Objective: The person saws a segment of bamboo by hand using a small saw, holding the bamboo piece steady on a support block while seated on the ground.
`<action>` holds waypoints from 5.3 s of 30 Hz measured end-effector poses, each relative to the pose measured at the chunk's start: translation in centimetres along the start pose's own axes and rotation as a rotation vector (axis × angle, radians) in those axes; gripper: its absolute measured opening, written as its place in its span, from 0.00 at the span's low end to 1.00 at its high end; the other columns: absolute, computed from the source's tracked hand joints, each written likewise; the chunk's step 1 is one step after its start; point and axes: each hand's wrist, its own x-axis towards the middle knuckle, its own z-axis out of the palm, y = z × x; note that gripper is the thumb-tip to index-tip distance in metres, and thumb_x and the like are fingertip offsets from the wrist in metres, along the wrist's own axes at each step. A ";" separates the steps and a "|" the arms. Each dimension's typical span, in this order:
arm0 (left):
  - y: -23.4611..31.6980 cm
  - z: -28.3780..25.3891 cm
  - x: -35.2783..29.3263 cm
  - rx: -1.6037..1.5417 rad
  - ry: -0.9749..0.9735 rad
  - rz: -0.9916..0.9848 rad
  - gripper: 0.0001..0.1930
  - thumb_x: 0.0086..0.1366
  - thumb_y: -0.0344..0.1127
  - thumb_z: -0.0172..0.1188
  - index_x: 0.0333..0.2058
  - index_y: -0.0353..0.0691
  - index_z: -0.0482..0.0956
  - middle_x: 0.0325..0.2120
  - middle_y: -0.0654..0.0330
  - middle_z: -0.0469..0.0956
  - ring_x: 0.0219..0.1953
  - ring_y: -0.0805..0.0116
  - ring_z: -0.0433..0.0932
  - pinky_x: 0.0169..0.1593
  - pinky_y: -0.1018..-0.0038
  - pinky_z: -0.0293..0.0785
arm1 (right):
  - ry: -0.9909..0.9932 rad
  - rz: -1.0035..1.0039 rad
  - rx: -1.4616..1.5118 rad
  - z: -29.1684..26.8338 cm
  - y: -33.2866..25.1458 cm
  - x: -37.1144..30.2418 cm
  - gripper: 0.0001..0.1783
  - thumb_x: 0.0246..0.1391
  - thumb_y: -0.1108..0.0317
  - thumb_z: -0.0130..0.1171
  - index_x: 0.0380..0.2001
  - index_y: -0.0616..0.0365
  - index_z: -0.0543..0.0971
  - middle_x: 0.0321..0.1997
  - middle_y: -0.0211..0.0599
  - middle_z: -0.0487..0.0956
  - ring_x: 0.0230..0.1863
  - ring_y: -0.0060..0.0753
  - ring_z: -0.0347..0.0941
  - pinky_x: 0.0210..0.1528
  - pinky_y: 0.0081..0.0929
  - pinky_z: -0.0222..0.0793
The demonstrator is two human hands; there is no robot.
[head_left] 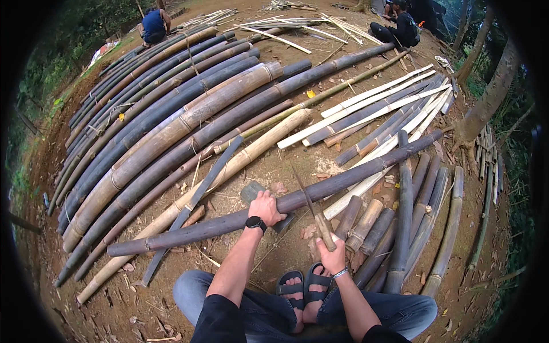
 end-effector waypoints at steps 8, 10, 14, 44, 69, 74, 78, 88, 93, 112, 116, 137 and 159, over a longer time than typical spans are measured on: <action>1.9 1.4 1.6 -0.025 0.050 -0.014 0.36 0.48 0.58 0.72 0.48 0.34 0.80 0.48 0.51 0.76 0.56 0.52 0.73 0.56 0.61 0.76 | -0.056 0.013 -0.006 -1.8 2.3 2.2 0.12 0.60 0.67 0.62 0.27 0.65 0.76 0.17 0.31 0.70 0.22 0.22 0.63 0.26 0.31 0.62; 2.5 1.4 1.5 -0.023 0.060 -0.027 0.36 0.48 0.59 0.72 0.49 0.36 0.79 0.48 0.51 0.76 0.55 0.52 0.72 0.56 0.61 0.76 | -0.041 0.001 0.058 -1.8 4.2 1.9 0.12 0.59 0.66 0.63 0.30 0.65 0.77 0.19 0.36 0.72 0.23 0.26 0.66 0.28 0.34 0.64; 2.4 1.2 1.1 -0.024 0.069 -0.015 0.38 0.48 0.59 0.73 0.52 0.38 0.78 0.47 0.52 0.75 0.54 0.53 0.72 0.55 0.61 0.77 | -0.015 0.002 0.110 -1.3 4.7 1.2 0.12 0.58 0.64 0.63 0.32 0.65 0.78 0.20 0.45 0.75 0.22 0.35 0.71 0.29 0.37 0.67; 7.0 3.8 7.1 0.075 0.031 0.046 0.27 0.49 0.47 0.71 0.44 0.35 0.81 0.47 0.47 0.80 0.55 0.50 0.76 0.58 0.61 0.74 | -0.025 0.089 -0.022 -2.4 -0.3 2.0 0.13 0.58 0.64 0.63 0.36 0.65 0.80 0.24 0.52 0.80 0.27 0.48 0.79 0.33 0.39 0.72; 7.0 6.0 6.9 0.060 0.130 0.036 0.27 0.49 0.47 0.73 0.43 0.35 0.80 0.46 0.50 0.79 0.54 0.50 0.77 0.56 0.61 0.77 | 0.034 0.066 -0.012 -1.2 -3.6 3.1 0.14 0.60 0.62 0.62 0.33 0.66 0.79 0.22 0.52 0.79 0.26 0.49 0.77 0.32 0.41 0.70; 7.5 5.9 5.9 0.056 0.223 0.078 0.19 0.50 0.36 0.67 0.40 0.34 0.80 0.43 0.51 0.78 0.51 0.52 0.77 0.50 0.63 0.81 | 0.127 -0.082 -0.019 0.0 4.6 -1.5 0.13 0.58 0.63 0.63 0.28 0.62 0.76 0.20 0.49 0.75 0.24 0.59 0.75 0.28 0.46 0.68; 7.6 4.9 5.8 0.066 0.193 0.084 0.16 0.54 0.36 0.63 0.40 0.33 0.80 0.43 0.50 0.79 0.52 0.51 0.77 0.50 0.63 0.81 | 0.092 -0.133 -0.051 -0.4 7.2 -1.4 0.12 0.57 0.65 0.64 0.27 0.61 0.76 0.18 0.50 0.74 0.23 0.58 0.75 0.27 0.45 0.68; 6.6 6.2 5.7 0.052 0.138 0.018 0.31 0.46 0.48 0.76 0.44 0.35 0.79 0.47 0.50 0.78 0.56 0.50 0.74 0.57 0.62 0.77 | -0.282 0.294 0.149 -3.6 -6.2 6.7 0.17 0.61 0.59 0.63 0.39 0.65 0.77 0.19 0.36 0.77 0.17 0.30 0.73 0.22 0.34 0.69; 7.4 6.1 5.2 0.023 0.173 0.032 0.28 0.45 0.45 0.76 0.43 0.35 0.78 0.46 0.50 0.77 0.55 0.50 0.74 0.56 0.61 0.78 | -0.367 0.381 0.516 -5.6 -7.8 9.0 0.09 0.66 0.64 0.59 0.36 0.55 0.71 0.17 0.21 0.64 0.14 0.15 0.60 0.16 0.20 0.60; 6.3 6.3 5.9 0.060 0.119 0.038 0.29 0.46 0.48 0.75 0.43 0.35 0.79 0.46 0.50 0.77 0.55 0.51 0.75 0.57 0.62 0.76 | 0.047 0.095 -0.025 -2.4 0.2 -2.1 0.14 0.59 0.62 0.63 0.36 0.65 0.79 0.22 0.51 0.78 0.26 0.53 0.78 0.32 0.44 0.71; 7.5 6.6 6.6 0.056 0.103 0.040 0.29 0.47 0.48 0.74 0.44 0.35 0.80 0.47 0.50 0.78 0.55 0.51 0.75 0.58 0.62 0.75 | 0.046 0.106 -0.054 -2.7 -0.2 -4.1 0.14 0.60 0.61 0.62 0.33 0.64 0.79 0.23 0.54 0.78 0.27 0.58 0.78 0.31 0.45 0.70; 8.0 4.7 7.4 0.068 0.035 0.006 0.28 0.48 0.48 0.72 0.45 0.37 0.82 0.48 0.51 0.80 0.56 0.55 0.77 0.59 0.61 0.73 | 0.057 0.077 -0.057 -3.0 0.1 0.5 0.11 0.59 0.66 0.60 0.35 0.66 0.80 0.22 0.50 0.79 0.27 0.45 0.80 0.32 0.40 0.72; 5.0 4.1 7.1 0.077 -0.024 -0.042 0.34 0.48 0.53 0.74 0.48 0.33 0.79 0.52 0.48 0.76 0.59 0.53 0.73 0.61 0.61 0.73 | -0.051 0.143 -0.011 -3.2 -1.8 -1.6 0.14 0.57 0.66 0.63 0.43 0.64 0.83 0.27 0.42 0.82 0.31 0.31 0.80 0.37 0.32 0.74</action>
